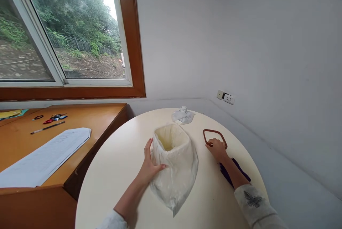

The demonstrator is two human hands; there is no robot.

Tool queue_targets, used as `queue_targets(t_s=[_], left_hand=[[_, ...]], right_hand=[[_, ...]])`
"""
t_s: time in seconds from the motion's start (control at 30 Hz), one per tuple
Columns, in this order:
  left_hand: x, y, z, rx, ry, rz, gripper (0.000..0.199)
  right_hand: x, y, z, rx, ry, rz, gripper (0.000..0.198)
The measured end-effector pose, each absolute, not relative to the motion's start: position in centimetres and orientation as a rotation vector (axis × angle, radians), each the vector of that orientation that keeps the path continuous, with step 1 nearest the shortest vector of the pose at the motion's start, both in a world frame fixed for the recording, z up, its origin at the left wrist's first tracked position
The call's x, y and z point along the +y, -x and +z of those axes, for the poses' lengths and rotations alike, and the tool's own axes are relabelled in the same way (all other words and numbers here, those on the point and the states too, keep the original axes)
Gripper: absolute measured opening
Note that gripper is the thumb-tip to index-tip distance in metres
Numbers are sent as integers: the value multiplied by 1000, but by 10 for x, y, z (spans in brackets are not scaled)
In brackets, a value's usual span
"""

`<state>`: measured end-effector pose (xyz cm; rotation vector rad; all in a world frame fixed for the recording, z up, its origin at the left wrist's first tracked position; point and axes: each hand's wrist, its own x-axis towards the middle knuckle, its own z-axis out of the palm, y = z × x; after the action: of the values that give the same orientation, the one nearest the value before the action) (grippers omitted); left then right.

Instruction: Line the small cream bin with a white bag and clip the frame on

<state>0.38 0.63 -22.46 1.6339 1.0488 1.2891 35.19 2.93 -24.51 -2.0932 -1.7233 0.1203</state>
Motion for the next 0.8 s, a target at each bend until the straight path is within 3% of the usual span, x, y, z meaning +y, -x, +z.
queue_targets(t_s=[0.07,0.2,0.37,0.53,0.67,0.8], left_hand=[[5,4,-222,1060,-1731,1281,105],[10,22,-219,1397,-1696,1243,62],[18,34,-223,1900,-1807,795,53],[15,31,-224,1839,-1876,724,24],[16,34,-211,1720,-1781,741,22],[21,47,-182,1560,-1591,827,29]], right_hand=[[25,-351,-240,-1723,2090,150,14],[20,-341,-223,-1734,2022,230,23],[24,-315,-210,-1822,1917,579,40],[32,-291,-212,-1816,1860,893,30],[31,-282,-208,-1766,1738,1042,21],[28,-289,-192,-1672,1547,1169,27]])
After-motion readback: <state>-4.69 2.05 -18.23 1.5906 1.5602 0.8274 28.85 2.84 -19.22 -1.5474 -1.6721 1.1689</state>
